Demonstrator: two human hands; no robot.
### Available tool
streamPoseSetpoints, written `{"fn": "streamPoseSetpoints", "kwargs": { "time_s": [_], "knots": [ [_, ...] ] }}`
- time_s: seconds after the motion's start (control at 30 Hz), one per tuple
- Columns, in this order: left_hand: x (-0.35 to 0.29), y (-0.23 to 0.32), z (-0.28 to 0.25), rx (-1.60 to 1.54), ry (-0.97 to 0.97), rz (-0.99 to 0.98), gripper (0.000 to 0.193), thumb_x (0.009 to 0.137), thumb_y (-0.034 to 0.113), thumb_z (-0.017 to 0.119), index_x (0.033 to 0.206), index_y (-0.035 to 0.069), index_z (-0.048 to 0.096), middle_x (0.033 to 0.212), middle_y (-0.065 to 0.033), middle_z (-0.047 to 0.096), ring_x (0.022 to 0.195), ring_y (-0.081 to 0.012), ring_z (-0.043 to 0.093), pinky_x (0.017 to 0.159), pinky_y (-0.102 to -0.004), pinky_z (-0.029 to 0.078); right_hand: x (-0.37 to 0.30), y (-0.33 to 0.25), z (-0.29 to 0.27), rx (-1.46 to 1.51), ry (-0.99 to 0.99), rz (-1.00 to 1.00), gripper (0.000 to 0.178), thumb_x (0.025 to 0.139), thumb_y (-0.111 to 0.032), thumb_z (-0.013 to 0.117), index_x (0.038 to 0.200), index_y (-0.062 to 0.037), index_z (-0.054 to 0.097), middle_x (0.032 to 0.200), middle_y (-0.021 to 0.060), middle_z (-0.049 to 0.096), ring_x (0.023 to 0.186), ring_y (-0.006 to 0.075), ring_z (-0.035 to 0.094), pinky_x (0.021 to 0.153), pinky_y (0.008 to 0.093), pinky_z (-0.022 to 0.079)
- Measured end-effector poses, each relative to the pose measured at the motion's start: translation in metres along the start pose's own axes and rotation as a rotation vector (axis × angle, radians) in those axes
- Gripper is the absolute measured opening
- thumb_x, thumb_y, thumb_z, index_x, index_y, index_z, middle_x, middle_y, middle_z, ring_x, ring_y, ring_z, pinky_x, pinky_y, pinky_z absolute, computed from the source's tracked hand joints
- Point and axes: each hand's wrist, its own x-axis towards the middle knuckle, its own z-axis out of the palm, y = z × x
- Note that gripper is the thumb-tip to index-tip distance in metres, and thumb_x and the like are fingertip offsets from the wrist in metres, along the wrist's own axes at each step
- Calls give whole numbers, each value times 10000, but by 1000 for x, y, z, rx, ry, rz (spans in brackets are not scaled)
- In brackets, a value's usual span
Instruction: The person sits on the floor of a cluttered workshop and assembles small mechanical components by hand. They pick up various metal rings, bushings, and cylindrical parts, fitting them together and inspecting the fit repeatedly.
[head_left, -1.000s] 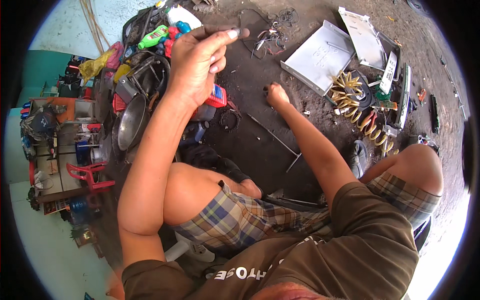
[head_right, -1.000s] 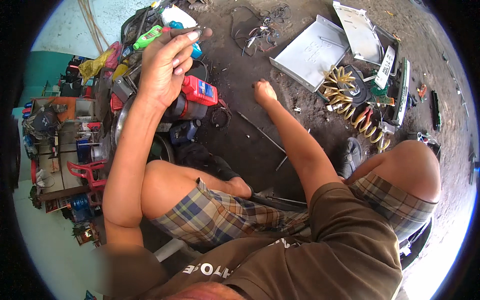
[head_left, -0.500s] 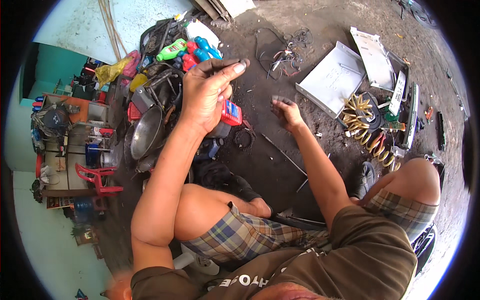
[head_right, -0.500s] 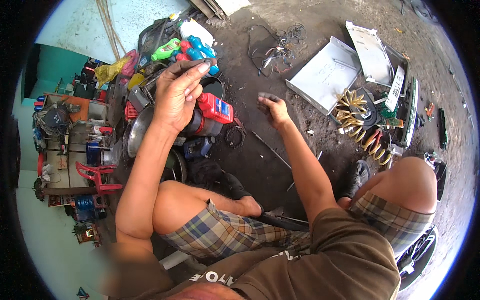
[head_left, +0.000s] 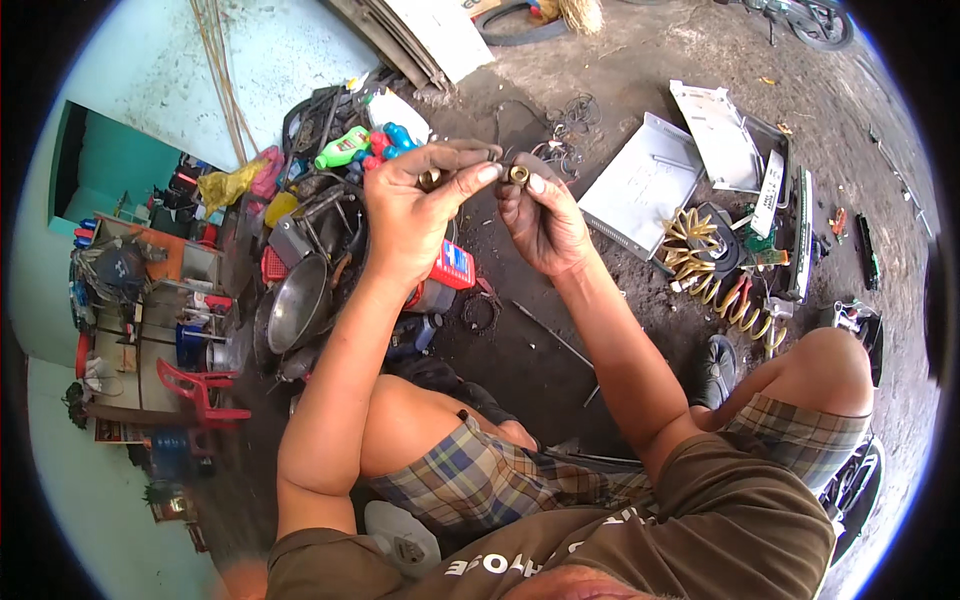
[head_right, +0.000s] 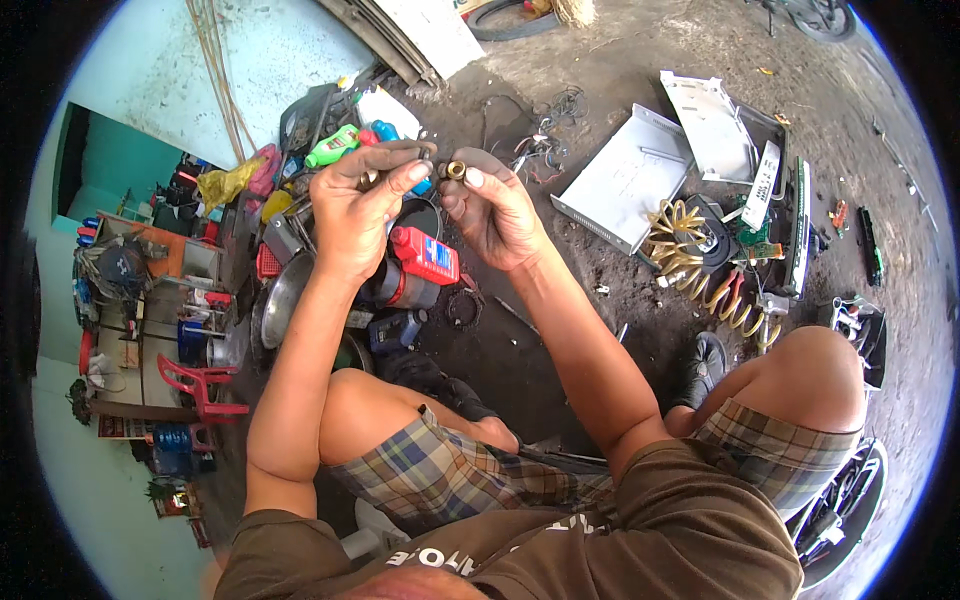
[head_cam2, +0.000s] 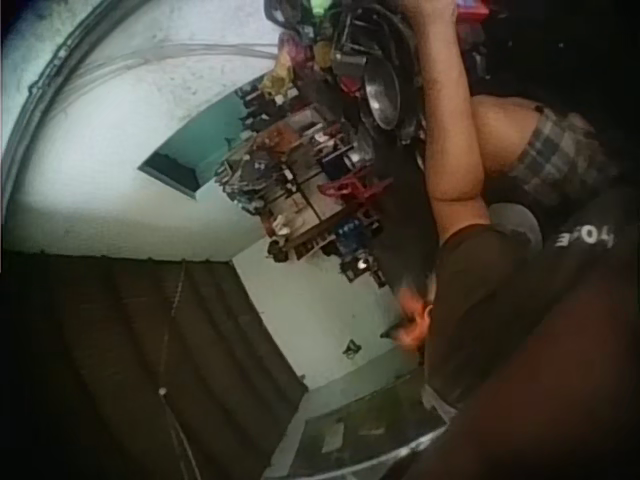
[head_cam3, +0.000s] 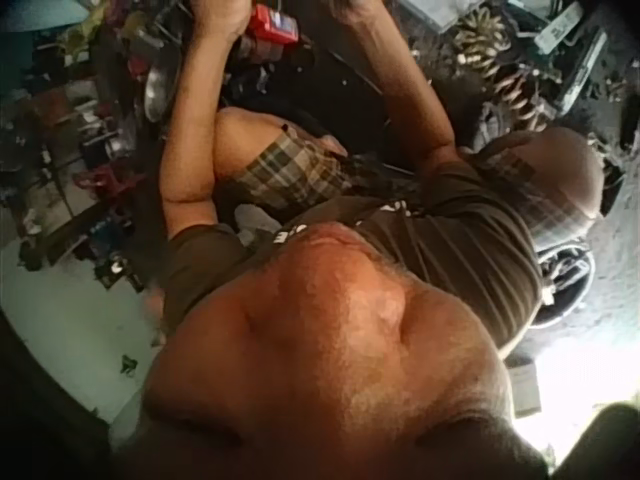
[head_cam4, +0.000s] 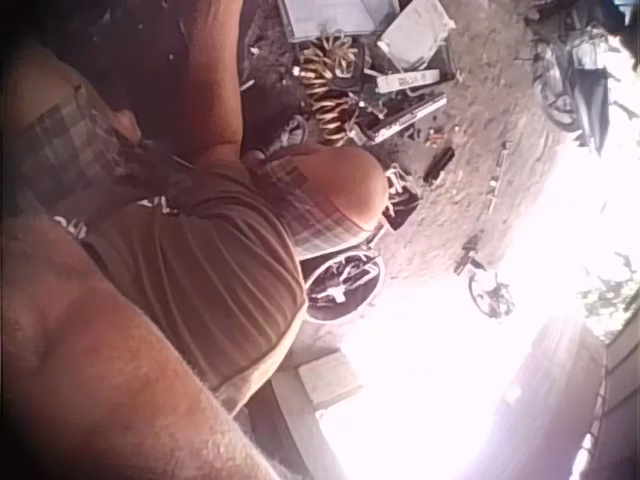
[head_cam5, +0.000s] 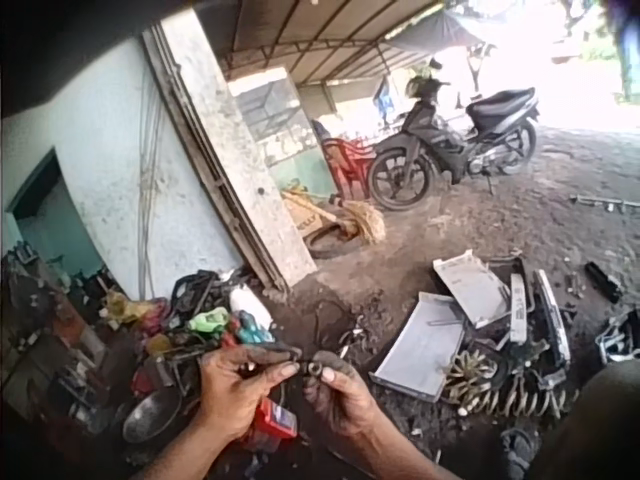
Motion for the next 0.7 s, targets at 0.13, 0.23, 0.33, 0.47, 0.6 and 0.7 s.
{"fn": "streamPoseSetpoints", "kwargs": {
  "time_s": [0.13, 0.23, 0.33, 0.47, 0.6, 0.7],
  "knots": [
    [2, 2, 6, -15, -80, 107, 135, 843, -72, 785, 961, -9, 762, 1062, -136, 770, 685, -24, 587, 561, -168, 415, -2, -9, 19, -78, -53, -18, 268, 935, -82, 731, 1181, -3, 660, 1065, 107, 719, 904, 200, 711, 819, 321, 606],
    [2, 9, 13, -17, -110, 111, 134, 833, -110, 773, 934, -24, 756, 1080, -174, 760, 797, -95, 683, 638, -197, 510, -4, -15, 23, -143, -67, -38, 247, 942, -87, 727, 1165, -7, 660, 1052, 96, 718, 911, 197, 711, 838, 333, 605],
    [1, 6, 12, -2, -132, 166, 134, 824, -120, 774, 920, -30, 752, 1080, -195, 754, 908, -166, 725, 740, -236, 571, -5, -17, 31, -174, -62, -46, 233, 948, -88, 720, 1155, -6, 654, 1057, 93, 720, 920, 196, 710, 857, 340, 603],
    [0, 12, 13, -18, -141, 132, 136, 818, -121, 778, 918, -34, 748, 1082, -206, 750, 962, -201, 730, 814, -273, 594, -7, -22, 38, -204, -107, -49, 237, 947, -76, 714, 1157, 7, 638, 1080, 106, 717, 951, 204, 710, 873, 347, 601],
    [-2, 14, 12, 18, -136, 152, 137, 813, -122, 780, 912, -33, 745, 1088, -207, 748, 971, -207, 730, 829, -284, 597, -6, -24, 44, -213, -153, -47, 255, 945, -61, 707, 1169, 19, 616, 1119, 138, 705, 992, 216, 703, 888, 350, 595],
    [-2, 16, 11, 33, -142, 146, 140, 811, -124, 779, 910, -32, 743, 1093, -209, 747, 987, -212, 727, 849, -294, 597, -6, -23, 47, -213, -158, -47, 265, 943, -50, 706, 1177, 22, 605, 1123, 147, 698, 1006, 223, 700, 889, 347, 593]
  ]
}}
